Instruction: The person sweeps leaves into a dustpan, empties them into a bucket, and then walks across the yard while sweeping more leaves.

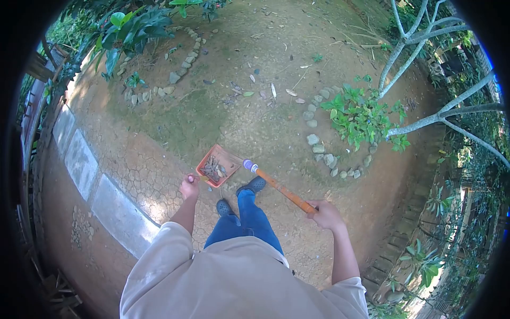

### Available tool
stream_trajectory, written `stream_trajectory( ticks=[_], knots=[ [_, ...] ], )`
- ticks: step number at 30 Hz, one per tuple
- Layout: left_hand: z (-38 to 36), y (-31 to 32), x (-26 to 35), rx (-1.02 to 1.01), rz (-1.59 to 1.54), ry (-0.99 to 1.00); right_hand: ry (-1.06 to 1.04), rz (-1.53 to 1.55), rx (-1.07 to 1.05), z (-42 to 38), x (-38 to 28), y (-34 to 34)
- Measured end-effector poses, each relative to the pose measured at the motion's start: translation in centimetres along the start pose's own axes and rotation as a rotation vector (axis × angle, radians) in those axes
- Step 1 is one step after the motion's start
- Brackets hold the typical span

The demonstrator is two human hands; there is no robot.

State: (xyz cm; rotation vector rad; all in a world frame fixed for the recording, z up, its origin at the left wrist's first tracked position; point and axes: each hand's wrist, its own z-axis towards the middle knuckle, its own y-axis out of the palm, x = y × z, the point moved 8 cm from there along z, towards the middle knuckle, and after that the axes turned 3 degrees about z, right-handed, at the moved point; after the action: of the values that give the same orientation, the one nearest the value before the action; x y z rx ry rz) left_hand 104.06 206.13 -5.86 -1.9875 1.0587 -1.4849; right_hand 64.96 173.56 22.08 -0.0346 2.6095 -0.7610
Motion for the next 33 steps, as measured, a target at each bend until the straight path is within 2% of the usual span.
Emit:
stream_trajectory(
  ticks=[5, 8, 11, 17, 23, 26, 29, 32, 33],
  knots=[
    [0.1, -0.3, 1.2, 0.022, -0.038, -0.018, 0.048, 0.032, 0.068, 1.6, -1.8, -2.1],
    [0.6, 0.0, 1.9, 0.019, -0.061, 0.005, -0.017, -0.129, 0.182, 4.7, -1.5, -3.2],
    [1.4, 0.5, 2.6, 0.039, -0.063, 0.015, -0.042, -0.126, 0.240, 7.1, -2.1, -4.4],
    [3.0, 2.5, 4.1, 0.049, -0.003, -0.008, -0.071, -0.213, 0.243, 12.0, -2.6, -4.5],
    [3.9, 4.2, 5.2, 0.056, -0.068, -0.009, -0.304, -0.366, 0.076, 12.3, -3.0, -3.1],
    [4.1, 3.5, 6.8, 0.068, -0.058, -0.008, -0.095, -0.180, -0.029, 9.4, -2.5, -5.9],
    [4.5, 2.1, 10.2, 0.074, -0.029, 0.011, -0.131, -0.039, 0.011, 8.4, -0.2, -7.8],
    [5.4, 2.3, 12.0, 0.072, -0.033, 0.053, 0.114, 0.017, -0.044, 6.5, -1.3, -10.6],
    [5.8, 2.6, 12.7, 0.068, -0.041, 0.077, 0.091, 0.022, -0.006, 7.0, -1.0, -11.3]
  ],
)
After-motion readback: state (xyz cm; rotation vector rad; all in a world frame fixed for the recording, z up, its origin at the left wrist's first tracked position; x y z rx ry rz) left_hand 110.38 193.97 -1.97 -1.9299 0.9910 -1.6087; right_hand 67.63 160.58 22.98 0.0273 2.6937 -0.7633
